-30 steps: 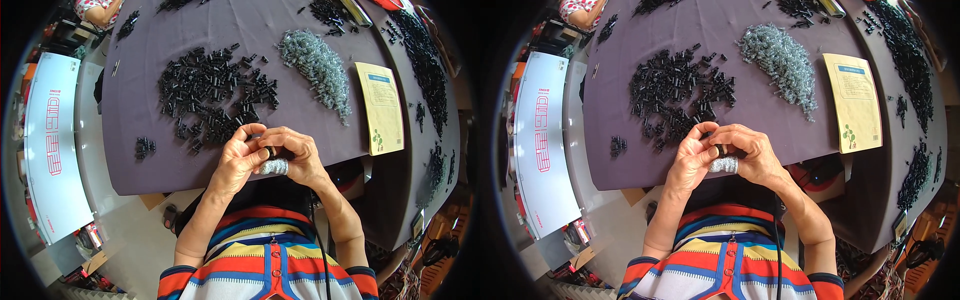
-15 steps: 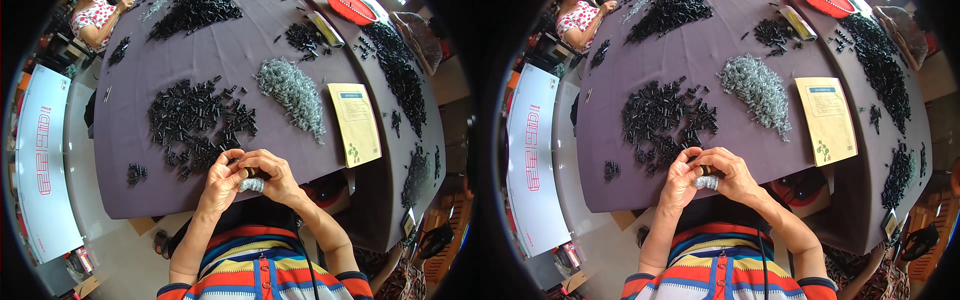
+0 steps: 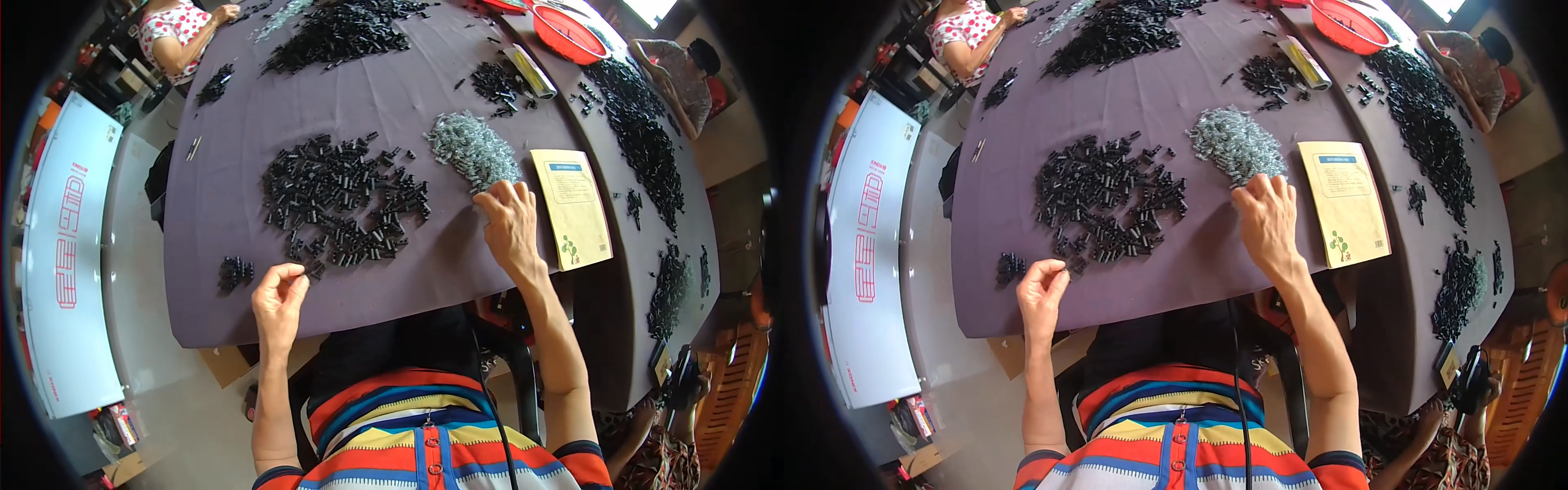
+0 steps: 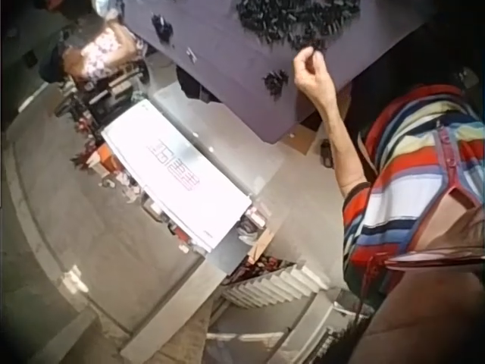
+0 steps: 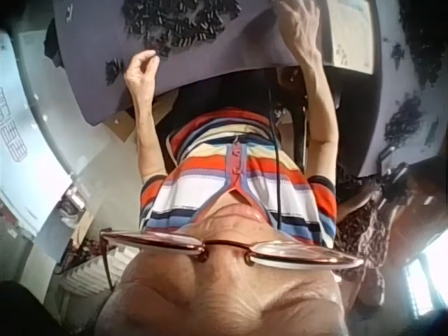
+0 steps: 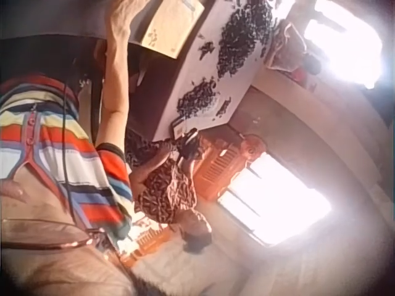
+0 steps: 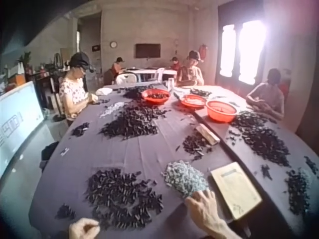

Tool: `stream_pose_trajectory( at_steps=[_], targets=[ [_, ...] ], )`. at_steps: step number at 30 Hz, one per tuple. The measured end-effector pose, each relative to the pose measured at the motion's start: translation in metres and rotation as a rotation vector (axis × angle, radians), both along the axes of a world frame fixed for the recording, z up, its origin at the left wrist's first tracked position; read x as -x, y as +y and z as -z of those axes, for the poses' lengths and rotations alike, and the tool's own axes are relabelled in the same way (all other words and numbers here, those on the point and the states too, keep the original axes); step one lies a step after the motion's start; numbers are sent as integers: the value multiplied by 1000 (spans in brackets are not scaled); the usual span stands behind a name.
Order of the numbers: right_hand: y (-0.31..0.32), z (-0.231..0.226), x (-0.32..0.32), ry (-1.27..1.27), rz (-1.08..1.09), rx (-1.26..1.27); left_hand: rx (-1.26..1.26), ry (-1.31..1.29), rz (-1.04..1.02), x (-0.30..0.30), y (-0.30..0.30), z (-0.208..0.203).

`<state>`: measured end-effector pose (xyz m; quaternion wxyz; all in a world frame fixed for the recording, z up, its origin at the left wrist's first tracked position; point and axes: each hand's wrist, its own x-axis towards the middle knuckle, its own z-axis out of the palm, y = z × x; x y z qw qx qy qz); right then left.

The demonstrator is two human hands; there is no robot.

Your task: Sorting small black plastic parts and inserting them into a cylindrical container for assembly or inspection.

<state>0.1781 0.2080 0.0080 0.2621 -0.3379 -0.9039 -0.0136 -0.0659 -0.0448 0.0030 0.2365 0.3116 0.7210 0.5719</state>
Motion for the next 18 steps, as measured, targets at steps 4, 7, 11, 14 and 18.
stream_pose_trajectory(
  at_steps=[4, 7, 11, 14, 18],
  targets=[
    [8, -2, 4, -85, -36, -49, 157, 418, -64, 17, -15, -10],
    [10, -1, 10, -101, -63, -62, 207, 619, -103, 31, -24, 2],
    [7, 1, 13, -210, -108, -119, 221, 842, -142, 37, -31, 9],
    [-2, 4, 13, -158, -164, -127, 226, 898, -159, 40, -31, 13],
    [-24, 10, 13, 21, -185, -2, 215, 934, -209, 41, -32, 20]
  ],
)
